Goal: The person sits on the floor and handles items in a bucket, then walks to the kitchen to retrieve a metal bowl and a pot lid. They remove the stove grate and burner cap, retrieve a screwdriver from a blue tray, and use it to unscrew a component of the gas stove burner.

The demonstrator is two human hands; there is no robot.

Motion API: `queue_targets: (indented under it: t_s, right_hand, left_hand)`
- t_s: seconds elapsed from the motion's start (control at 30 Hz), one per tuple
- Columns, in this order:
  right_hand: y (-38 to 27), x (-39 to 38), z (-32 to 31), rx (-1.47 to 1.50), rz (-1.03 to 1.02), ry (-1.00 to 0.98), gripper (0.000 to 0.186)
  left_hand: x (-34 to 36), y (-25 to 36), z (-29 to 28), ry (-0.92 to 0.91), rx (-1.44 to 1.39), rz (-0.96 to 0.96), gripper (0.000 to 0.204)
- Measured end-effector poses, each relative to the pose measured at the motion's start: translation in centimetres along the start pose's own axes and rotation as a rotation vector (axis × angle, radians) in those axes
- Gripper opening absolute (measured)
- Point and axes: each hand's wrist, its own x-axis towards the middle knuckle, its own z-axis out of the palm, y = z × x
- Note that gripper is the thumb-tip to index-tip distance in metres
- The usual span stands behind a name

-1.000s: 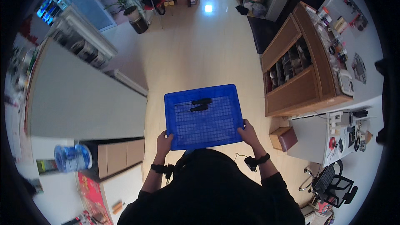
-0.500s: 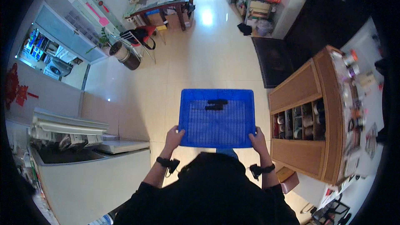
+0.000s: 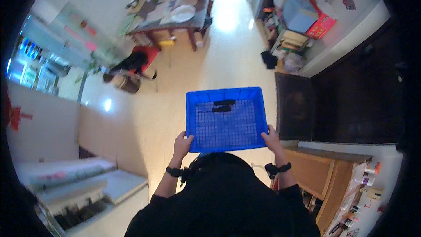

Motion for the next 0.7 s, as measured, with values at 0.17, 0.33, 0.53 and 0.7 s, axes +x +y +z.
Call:
queue_targets:
  t_s: [0.17, 0.33, 0.53, 0.7]
  right_hand:
    - [-5.8, 15.1, -6.7, -0.029, 0.097, 0.122, 0.055]
    - [-9.3, 31.6, -12.5, 0.015, 0.206, 0.193, 0.058]
    - [-15.6, 56.3, -18.2, 0.055, 0.173, 0.120, 0.053]
    - [-20.9, 76.3, -24.4, 0.010, 0.033, 0.082, 0.054]
  left_hand:
    - [18.9, 12.5, 3.1, -0.181, -0.089, -0.009, 0.046]
    - [37.9, 23.9, 8.5, -0.235, 0.019, 0.118, 0.045]
    - [57.4, 35.4, 11.2, -0.199, 0.013, 0.008, 0.044]
    - [71.1, 45.3, 14.0, -0.091, -0.066, -0.007, 0.043]
